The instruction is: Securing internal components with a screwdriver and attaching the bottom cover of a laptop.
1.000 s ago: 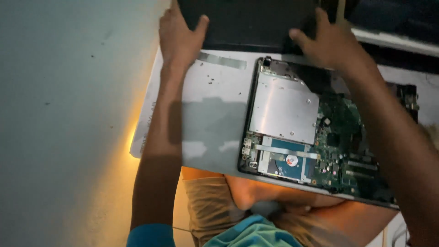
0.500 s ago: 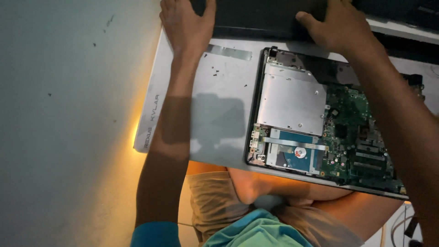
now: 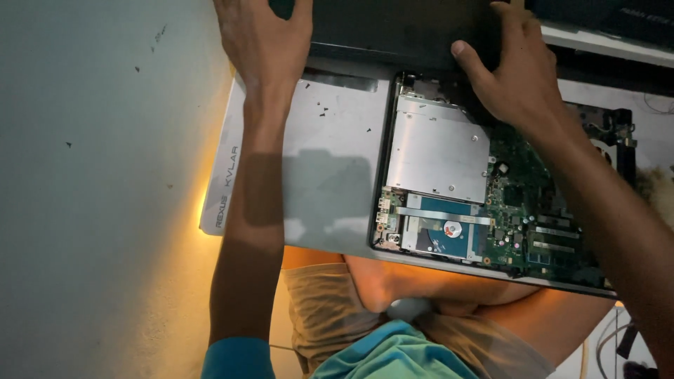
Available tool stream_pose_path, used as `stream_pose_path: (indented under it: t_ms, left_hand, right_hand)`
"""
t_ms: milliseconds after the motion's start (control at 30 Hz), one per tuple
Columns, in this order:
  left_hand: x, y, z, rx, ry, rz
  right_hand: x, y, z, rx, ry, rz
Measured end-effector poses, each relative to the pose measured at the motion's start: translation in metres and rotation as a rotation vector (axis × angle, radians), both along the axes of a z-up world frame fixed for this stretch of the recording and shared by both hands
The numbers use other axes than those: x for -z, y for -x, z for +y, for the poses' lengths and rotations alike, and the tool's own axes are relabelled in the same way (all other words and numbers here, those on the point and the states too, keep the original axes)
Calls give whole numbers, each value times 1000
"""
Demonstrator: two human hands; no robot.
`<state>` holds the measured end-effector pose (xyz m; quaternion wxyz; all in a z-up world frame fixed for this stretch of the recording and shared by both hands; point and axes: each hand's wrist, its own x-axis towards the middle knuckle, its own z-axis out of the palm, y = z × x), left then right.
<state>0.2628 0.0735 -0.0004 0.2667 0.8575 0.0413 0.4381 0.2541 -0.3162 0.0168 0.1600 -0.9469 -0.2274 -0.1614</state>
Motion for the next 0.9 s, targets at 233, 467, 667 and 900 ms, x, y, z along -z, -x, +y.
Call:
stream_pose_path:
  t_ms: [233, 467, 667, 900]
  left_hand:
    - [-64, 62, -16, 23, -164, 48]
    - [-112, 184, -39, 45, -249, 211]
    - [-147, 297, -71, 113, -118, 347]
    - [-120, 329, -108, 132, 249, 459]
  right_hand:
    - [-24, 39, -13, -64, -96, -37]
    - [-54, 123, -37, -81, -137, 55]
    - [-62, 221, -46, -8, -290, 166]
    - [-44, 290, -93, 109, -139, 119]
